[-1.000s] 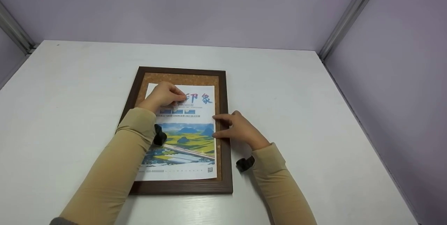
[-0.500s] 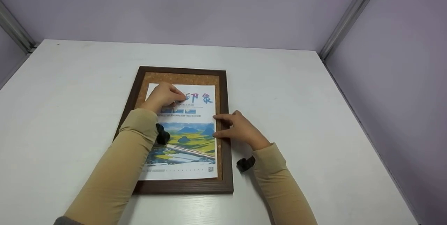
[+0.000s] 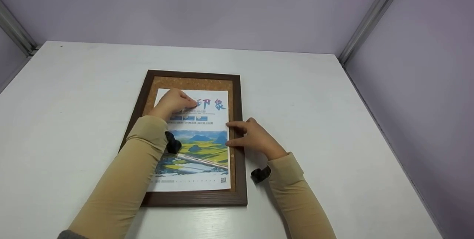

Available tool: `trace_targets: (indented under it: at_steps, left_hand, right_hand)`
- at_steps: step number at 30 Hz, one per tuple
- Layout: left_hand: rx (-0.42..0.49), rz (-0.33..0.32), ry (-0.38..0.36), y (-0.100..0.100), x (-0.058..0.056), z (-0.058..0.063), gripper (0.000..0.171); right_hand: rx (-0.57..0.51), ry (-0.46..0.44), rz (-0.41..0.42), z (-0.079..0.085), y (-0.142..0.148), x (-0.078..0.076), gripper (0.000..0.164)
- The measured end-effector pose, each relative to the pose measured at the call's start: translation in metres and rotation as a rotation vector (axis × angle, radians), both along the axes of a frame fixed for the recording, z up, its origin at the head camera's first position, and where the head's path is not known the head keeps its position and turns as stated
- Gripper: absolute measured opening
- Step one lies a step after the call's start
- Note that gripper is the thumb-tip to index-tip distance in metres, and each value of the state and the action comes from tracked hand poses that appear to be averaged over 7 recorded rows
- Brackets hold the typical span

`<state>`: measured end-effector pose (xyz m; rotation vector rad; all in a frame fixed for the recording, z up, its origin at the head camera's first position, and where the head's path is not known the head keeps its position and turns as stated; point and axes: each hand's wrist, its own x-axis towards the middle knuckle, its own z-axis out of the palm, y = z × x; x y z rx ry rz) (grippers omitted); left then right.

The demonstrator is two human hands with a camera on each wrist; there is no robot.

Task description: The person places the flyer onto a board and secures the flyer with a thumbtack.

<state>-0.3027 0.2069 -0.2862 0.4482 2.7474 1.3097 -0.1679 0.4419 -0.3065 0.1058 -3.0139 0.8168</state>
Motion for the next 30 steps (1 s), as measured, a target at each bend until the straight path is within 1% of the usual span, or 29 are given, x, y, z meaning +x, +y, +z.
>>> trace_targets:
  at_steps: [5,11,21,25,30]
  left_hand:
    - [-0.004,0.017,0.009,-0.0001,-0.0008,-0.0018,0.026]
    - [0.012,0.011,0.017,-0.0015,-0.0038,-0.0041,0.025]
    - [0.004,0.013,0.008,-0.0029,-0.0063,-0.0050,0.026]
    - [0.015,0.022,0.004,-0.0029,-0.0065,-0.0046,0.027]
    - [0.006,0.044,0.006,-0.0022,-0.0062,-0.0045,0.025]
  right_hand:
    - [-0.004,-0.005,0.003,0.0002,0.0000,0.0005,0.066]
    - [0.005,-0.006,-0.004,0.0001,-0.0003,-0.0005,0.066]
    - [-0.004,-0.013,-0.011,0.0005,-0.0008,-0.0002,0.066]
    - [-0.003,-0.010,-0.012,0.0004,-0.0006,-0.0005,0.066]
    - [0.008,-0.001,0.003,-0.0005,-0.0001,-0.0011,0.066]
